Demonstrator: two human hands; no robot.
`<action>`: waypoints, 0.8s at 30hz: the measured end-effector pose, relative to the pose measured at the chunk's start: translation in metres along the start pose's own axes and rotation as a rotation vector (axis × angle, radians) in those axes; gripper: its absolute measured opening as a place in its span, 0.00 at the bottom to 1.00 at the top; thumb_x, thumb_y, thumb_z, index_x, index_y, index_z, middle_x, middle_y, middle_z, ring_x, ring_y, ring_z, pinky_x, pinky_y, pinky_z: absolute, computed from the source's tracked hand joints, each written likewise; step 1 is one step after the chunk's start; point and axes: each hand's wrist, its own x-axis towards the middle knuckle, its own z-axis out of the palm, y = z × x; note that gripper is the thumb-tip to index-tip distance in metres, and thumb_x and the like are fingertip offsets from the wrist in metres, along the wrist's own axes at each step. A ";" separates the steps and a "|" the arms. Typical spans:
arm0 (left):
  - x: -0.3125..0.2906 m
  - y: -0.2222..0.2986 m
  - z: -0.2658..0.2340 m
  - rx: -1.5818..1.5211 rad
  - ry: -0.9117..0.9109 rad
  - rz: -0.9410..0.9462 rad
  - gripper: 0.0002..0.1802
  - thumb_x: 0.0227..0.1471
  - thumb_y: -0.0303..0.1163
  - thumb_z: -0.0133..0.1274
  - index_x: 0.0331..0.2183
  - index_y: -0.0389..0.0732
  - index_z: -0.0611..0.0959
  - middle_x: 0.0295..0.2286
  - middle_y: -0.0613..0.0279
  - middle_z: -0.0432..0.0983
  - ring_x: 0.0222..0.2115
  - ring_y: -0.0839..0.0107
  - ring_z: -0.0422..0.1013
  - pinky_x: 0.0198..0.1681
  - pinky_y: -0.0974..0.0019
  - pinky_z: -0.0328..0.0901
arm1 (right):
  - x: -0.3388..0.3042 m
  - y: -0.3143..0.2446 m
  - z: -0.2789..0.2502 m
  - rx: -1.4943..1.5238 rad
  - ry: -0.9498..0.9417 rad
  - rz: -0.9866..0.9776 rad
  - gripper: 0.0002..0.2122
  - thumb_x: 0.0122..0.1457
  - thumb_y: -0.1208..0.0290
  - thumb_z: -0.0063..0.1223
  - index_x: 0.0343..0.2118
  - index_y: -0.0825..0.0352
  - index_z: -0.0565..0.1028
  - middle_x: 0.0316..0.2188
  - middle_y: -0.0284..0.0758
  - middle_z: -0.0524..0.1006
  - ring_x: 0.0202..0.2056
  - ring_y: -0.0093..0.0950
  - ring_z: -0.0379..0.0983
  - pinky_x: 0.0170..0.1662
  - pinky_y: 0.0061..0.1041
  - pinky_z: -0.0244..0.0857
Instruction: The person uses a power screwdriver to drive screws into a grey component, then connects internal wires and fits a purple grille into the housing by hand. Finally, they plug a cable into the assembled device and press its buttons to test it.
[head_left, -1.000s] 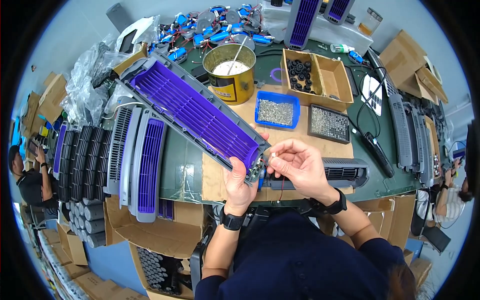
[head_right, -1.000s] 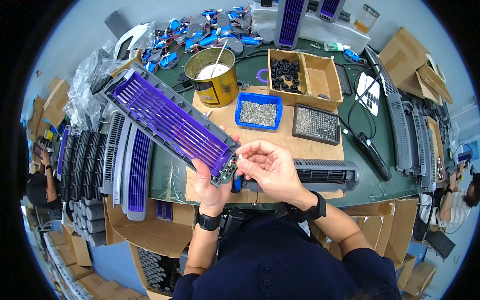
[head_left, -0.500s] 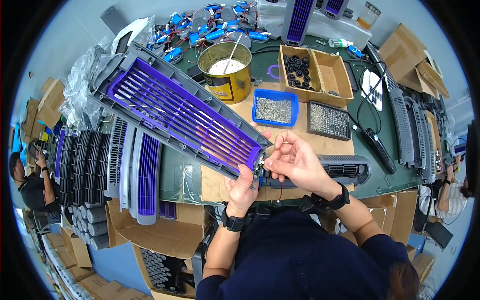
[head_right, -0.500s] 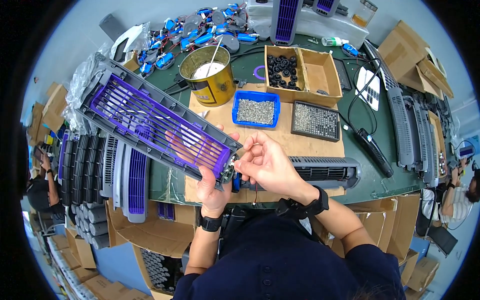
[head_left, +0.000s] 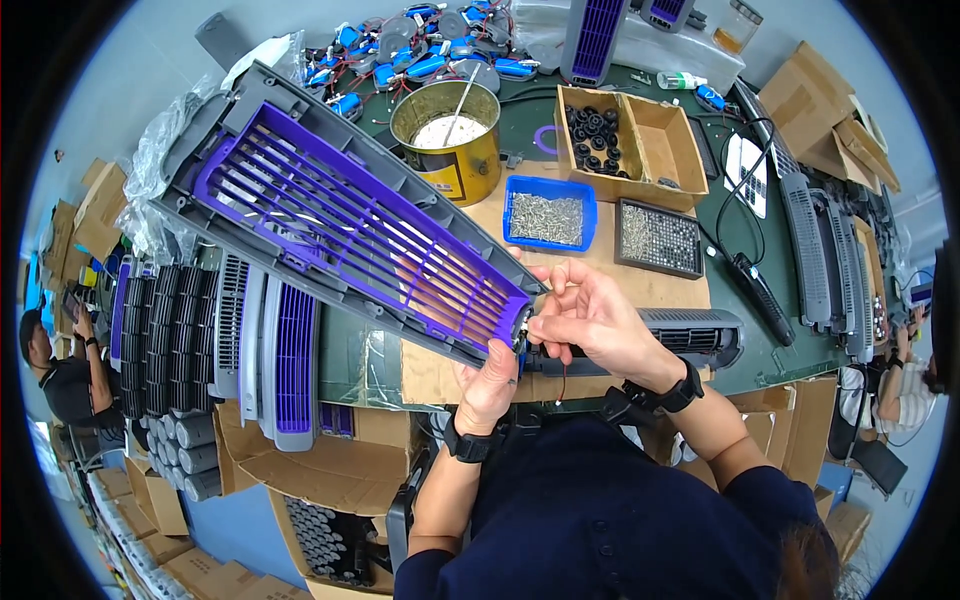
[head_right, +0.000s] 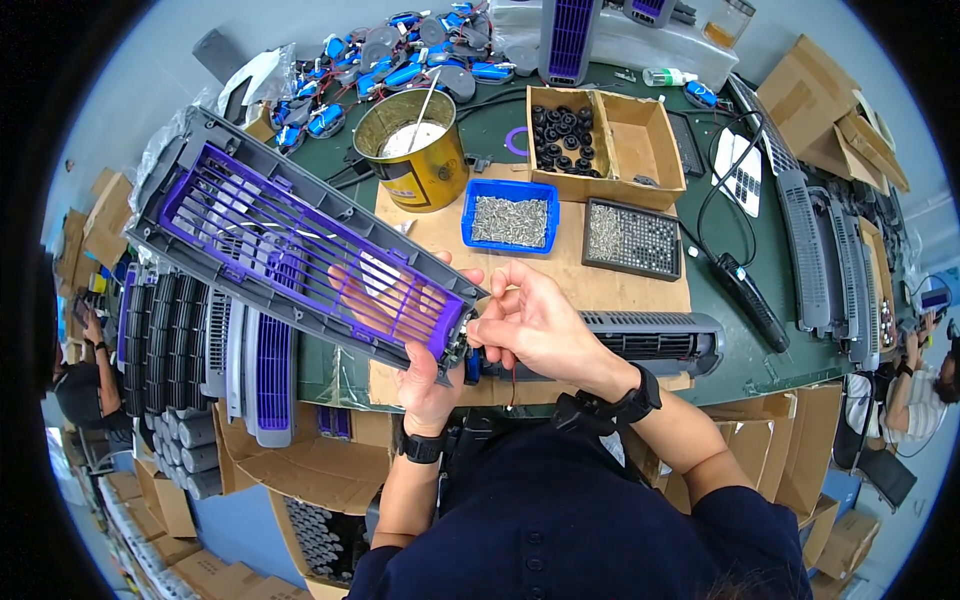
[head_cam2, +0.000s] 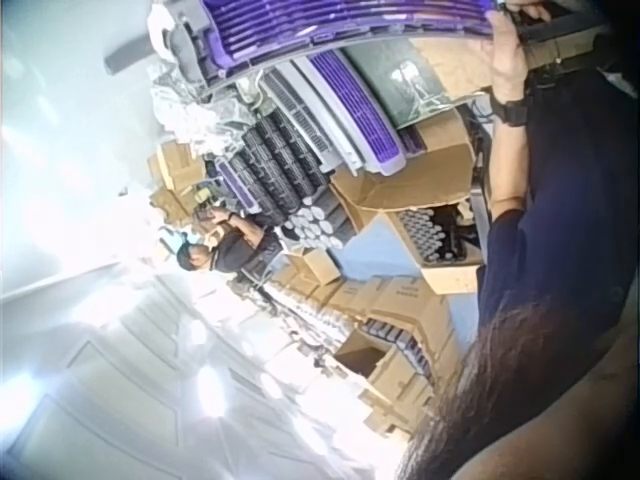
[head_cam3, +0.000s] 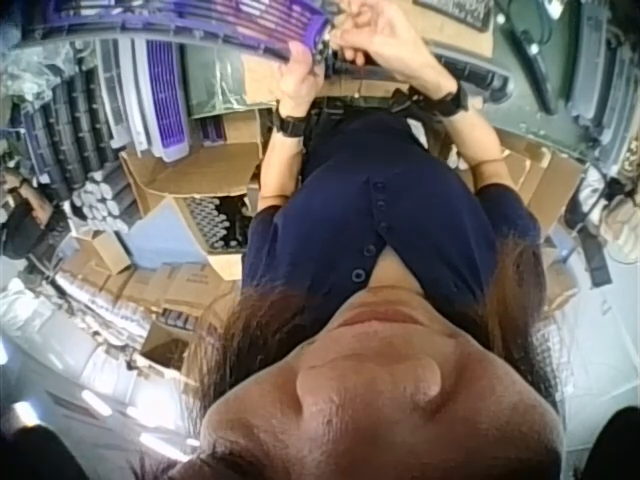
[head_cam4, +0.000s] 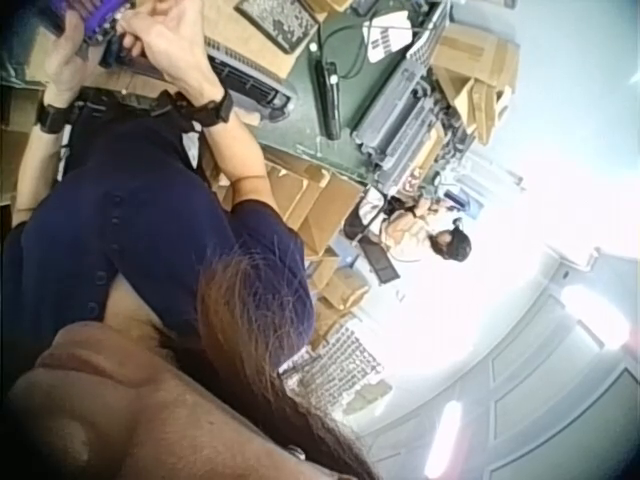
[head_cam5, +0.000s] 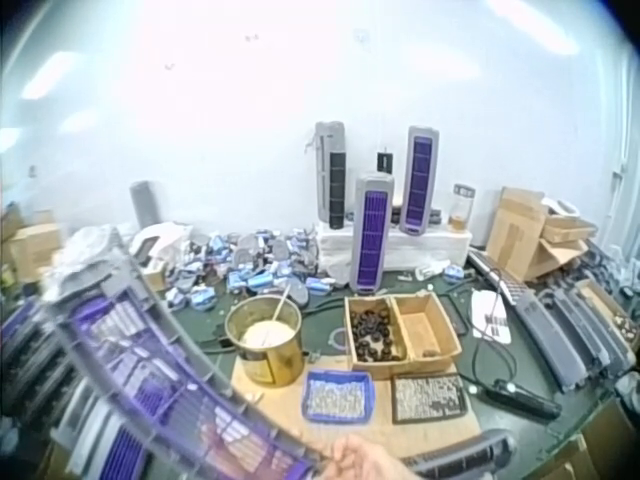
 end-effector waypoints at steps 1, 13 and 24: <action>-0.001 0.000 0.000 0.001 0.001 -0.001 0.55 0.46 0.62 0.59 0.63 0.42 0.54 0.57 0.51 0.58 0.55 0.52 0.64 0.55 0.48 0.63 | 0.000 0.000 0.000 0.001 0.000 0.001 0.15 0.56 0.84 0.55 0.34 0.61 0.59 0.23 0.38 0.77 0.21 0.22 0.73 0.20 0.17 0.64; 0.001 -0.011 0.003 -0.102 0.065 0.140 0.44 0.53 0.51 0.58 0.61 0.38 0.61 0.59 0.50 0.59 0.56 0.57 0.64 0.58 0.55 0.60 | -0.014 0.014 0.025 -0.694 0.330 -0.688 0.10 0.53 0.84 0.58 0.30 0.69 0.66 0.23 0.35 0.75 0.23 0.21 0.76 0.24 0.19 0.69; 0.003 -0.020 0.001 -0.041 0.000 0.139 0.43 0.54 0.51 0.57 0.62 0.39 0.59 0.58 0.50 0.60 0.55 0.56 0.65 0.58 0.52 0.60 | -0.015 0.010 0.006 -0.750 0.199 -0.631 0.11 0.49 0.85 0.62 0.31 0.68 0.71 0.32 0.41 0.80 0.29 0.32 0.79 0.33 0.24 0.71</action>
